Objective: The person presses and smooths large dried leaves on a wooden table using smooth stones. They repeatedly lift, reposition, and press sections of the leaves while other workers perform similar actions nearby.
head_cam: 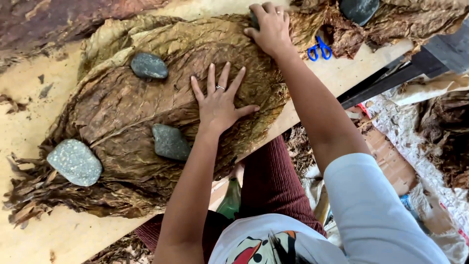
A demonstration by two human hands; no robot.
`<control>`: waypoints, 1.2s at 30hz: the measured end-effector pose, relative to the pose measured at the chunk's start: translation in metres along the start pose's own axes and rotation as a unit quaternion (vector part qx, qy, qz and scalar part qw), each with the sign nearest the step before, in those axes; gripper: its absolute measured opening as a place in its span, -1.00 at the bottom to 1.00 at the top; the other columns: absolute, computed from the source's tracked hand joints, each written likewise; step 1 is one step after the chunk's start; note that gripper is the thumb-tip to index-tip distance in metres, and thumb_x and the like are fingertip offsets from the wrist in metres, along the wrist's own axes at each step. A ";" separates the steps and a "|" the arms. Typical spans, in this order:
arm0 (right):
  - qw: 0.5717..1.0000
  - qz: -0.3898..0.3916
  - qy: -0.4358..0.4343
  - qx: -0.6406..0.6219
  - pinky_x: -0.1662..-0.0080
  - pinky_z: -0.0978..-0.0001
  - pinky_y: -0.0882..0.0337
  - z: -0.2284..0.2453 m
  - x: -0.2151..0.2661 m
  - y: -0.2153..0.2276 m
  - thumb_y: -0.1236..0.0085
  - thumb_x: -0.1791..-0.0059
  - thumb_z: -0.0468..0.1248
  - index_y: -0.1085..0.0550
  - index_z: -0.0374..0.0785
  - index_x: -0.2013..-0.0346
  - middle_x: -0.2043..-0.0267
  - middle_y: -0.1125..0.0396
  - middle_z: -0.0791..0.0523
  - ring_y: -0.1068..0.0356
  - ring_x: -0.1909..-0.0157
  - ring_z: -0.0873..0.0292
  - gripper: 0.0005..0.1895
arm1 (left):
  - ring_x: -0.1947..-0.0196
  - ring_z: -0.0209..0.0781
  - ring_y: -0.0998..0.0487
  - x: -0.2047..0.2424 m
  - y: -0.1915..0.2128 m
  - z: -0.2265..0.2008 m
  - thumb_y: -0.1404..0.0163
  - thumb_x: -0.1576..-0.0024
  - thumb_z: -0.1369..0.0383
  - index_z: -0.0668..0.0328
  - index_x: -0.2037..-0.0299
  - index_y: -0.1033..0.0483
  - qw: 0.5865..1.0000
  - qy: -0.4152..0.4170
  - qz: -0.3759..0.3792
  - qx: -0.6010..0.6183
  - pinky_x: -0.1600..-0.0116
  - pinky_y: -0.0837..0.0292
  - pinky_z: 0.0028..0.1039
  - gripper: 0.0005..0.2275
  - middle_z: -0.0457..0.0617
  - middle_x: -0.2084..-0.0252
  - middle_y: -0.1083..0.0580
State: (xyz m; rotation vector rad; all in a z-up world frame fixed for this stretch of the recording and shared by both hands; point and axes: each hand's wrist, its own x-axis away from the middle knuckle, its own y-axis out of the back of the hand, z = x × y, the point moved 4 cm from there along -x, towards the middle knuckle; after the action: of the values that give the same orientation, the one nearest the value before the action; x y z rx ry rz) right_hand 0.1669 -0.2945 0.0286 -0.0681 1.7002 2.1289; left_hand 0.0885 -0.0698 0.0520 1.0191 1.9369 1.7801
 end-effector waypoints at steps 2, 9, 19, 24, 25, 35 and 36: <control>0.999 -0.011 -0.016 -0.043 -0.10 -0.24 -0.06 -0.006 -0.005 -0.001 -0.25 0.05 -0.11 -0.34 -0.07 -0.12 -0.09 -0.23 -0.02 -0.15 -0.09 -0.14 -0.52 | -0.41 0.03 0.57 -0.002 -0.002 0.002 0.30 0.07 -0.38 -0.48 -0.38 0.36 1.000 0.001 -0.007 0.000 -0.26 0.72 0.24 -0.18 -0.22 -0.47 0.39; 0.997 0.063 -0.040 -0.027 -0.22 -0.12 0.14 -0.016 -0.001 0.009 -0.17 0.02 0.04 -0.25 -0.10 -0.20 -0.04 -0.31 0.03 -0.20 -0.10 -0.05 -0.41 | -0.42 0.03 0.55 -0.003 -0.007 0.003 0.39 0.11 -0.42 -0.47 -0.37 0.38 1.000 0.001 -0.014 -0.005 -0.26 0.71 0.25 -0.16 -0.22 -0.47 0.39; 0.945 -0.253 -0.024 -0.205 -0.08 0.05 -0.28 0.012 0.045 0.080 -0.29 0.05 -0.26 -0.25 -0.31 -0.20 -0.14 -0.27 -0.02 -0.17 -0.10 -0.03 -0.40 | -0.43 0.02 0.49 -0.006 -0.018 0.010 0.23 0.09 -0.41 -0.26 -0.37 0.49 0.996 -0.020 -0.071 0.042 -0.26 0.75 0.22 -0.05 -0.17 -0.48 0.27; 0.949 -0.156 0.123 -0.244 0.01 0.00 -0.26 0.064 0.110 0.029 -0.33 0.16 -0.27 -0.42 -0.36 -0.07 0.20 -0.33 -0.16 -0.30 0.12 -0.27 -0.47 | -0.45 0.02 0.34 -0.004 -0.020 0.014 -0.06 0.18 -0.29 -0.08 -0.43 0.39 0.983 -0.033 -0.114 0.140 -0.32 0.77 0.19 0.09 -0.12 -0.47 0.12; 0.948 -0.160 0.126 -0.245 0.01 0.00 -0.26 0.062 0.112 0.018 -0.33 0.16 -0.27 -0.42 -0.36 -0.07 0.20 -0.33 -0.16 -0.30 0.12 -0.27 -0.47 | -0.45 0.02 0.34 -0.003 -0.018 0.012 -0.06 0.18 -0.29 -0.08 -0.43 0.39 0.983 -0.033 -0.117 0.137 -0.32 0.77 0.19 0.09 -0.12 -0.47 0.12; 0.998 -0.048 0.002 0.029 -0.18 -0.32 0.21 0.065 0.107 0.021 0.00 -0.04 -0.09 -0.19 0.03 -0.28 -0.22 0.03 -0.03 0.11 -0.23 -0.21 -0.49 | -0.45 0.03 0.30 -0.008 -0.026 0.014 0.12 0.12 -0.42 -0.15 -0.41 0.37 0.983 -0.051 -0.165 0.056 -0.31 0.63 0.26 0.01 -0.12 -0.47 0.12; 0.999 -0.050 0.012 0.011 -0.20 -0.39 0.22 0.069 0.111 0.025 0.07 -0.04 -0.07 -0.22 0.02 -0.26 -0.23 -0.03 -0.12 0.00 -0.25 -0.28 -0.52 | -0.44 0.06 0.29 -0.009 -0.030 0.012 0.28 0.08 -0.52 -0.18 -0.39 0.36 0.978 -0.061 -0.201 -0.020 -0.29 0.55 0.30 -0.03 -0.10 -0.47 0.12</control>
State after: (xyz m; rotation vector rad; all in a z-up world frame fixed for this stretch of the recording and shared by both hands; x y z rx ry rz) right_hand 0.0722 -0.2016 0.0370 -0.1698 1.6974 2.0440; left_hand 0.0941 -0.0664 0.0188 0.6469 1.8620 1.4891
